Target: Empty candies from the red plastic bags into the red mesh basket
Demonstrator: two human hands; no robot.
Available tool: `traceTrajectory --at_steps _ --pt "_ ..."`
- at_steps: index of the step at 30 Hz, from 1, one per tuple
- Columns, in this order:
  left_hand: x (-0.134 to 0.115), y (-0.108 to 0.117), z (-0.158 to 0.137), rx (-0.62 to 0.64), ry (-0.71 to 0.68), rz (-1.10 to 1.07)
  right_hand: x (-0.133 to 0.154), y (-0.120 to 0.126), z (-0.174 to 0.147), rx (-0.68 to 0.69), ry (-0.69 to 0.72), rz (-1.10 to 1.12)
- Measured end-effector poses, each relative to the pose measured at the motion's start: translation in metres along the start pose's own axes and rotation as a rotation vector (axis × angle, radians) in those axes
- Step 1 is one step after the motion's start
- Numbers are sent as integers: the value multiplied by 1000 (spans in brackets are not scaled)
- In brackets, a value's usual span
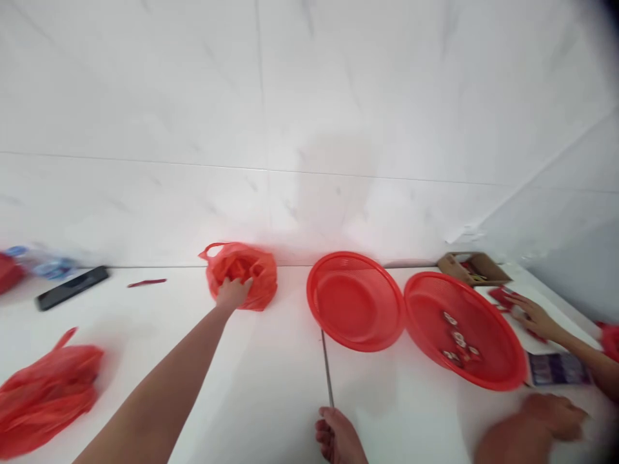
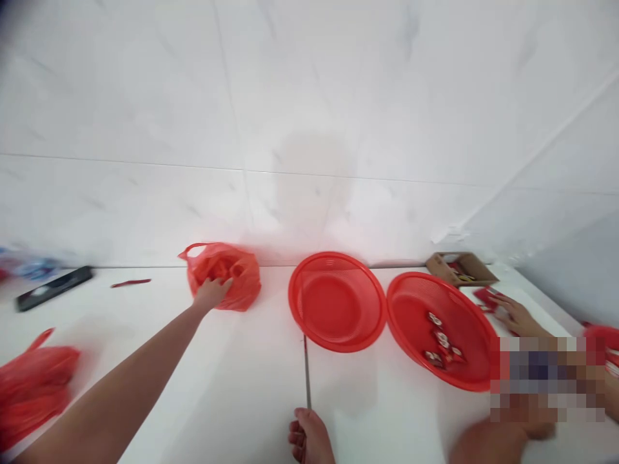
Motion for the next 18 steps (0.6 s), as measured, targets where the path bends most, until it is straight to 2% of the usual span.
traceTrajectory --at_steps 3,5,8,13,18 --pt "15 -11 5 70 95 13 1 14 -5 -27 21 26" --pt "22 -10 2 71 144 4 4 18 -8 -38 44 31" --pt "24 4 -6 -2 188 -48 7 15 -9 -32 52 21" --pt "17 35 -17 -148 202 -233 15 -6 -4 32 61 -20" --pt "17 44 -25 -185 218 -469 20 -17 -11 60 75 -81"
Point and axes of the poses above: each hand's wrist, its own z-axis towards the middle knuckle, its own y-axis out of the back of the hand, x = y × z, the point moved 10 cm from there along z, towards the middle knuckle, and after that the axes turned 13 degrees about z, right-handed, at the moved point
